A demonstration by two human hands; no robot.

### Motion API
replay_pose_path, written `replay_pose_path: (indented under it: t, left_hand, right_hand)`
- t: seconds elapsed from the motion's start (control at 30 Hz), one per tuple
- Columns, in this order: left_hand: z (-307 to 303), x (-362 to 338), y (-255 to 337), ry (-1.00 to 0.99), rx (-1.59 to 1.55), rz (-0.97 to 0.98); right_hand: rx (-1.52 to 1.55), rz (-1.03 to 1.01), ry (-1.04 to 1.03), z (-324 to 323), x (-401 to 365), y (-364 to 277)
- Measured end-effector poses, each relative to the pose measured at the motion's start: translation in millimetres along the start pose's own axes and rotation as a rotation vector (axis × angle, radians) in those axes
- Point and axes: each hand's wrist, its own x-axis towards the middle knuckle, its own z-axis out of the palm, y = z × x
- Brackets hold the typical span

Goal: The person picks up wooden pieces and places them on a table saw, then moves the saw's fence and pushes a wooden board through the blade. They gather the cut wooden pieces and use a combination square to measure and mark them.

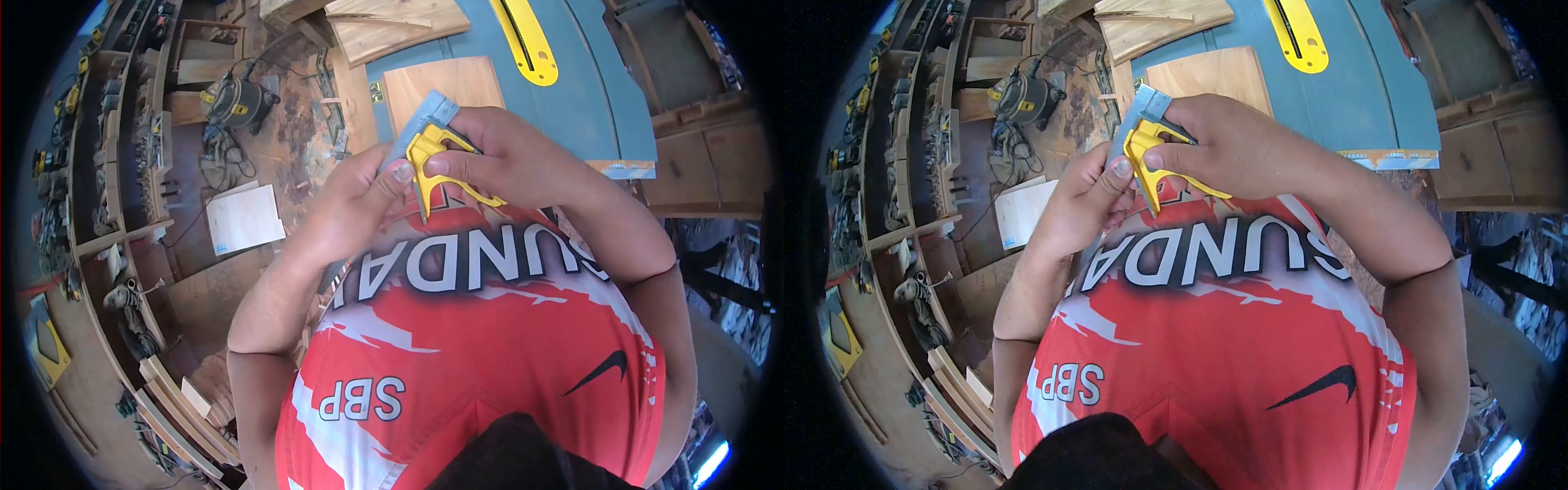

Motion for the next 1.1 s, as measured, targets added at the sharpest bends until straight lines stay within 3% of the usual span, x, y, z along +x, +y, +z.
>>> replay_pose_path:
  t: [0.33,1.1]
  left_hand:
    - [1.2,-1.8,-1.1,-0.098,-0.125,0.011]
    - [9.1,-7.8,7.0,0.026,-0.001,0.028]
  right_hand:
    - [-0.021,-0.044,-0.030,-1.6,-2.2,4.0]
    - [-0.105,-0.005,-0.021,-3.9,-8.0,-5.2]
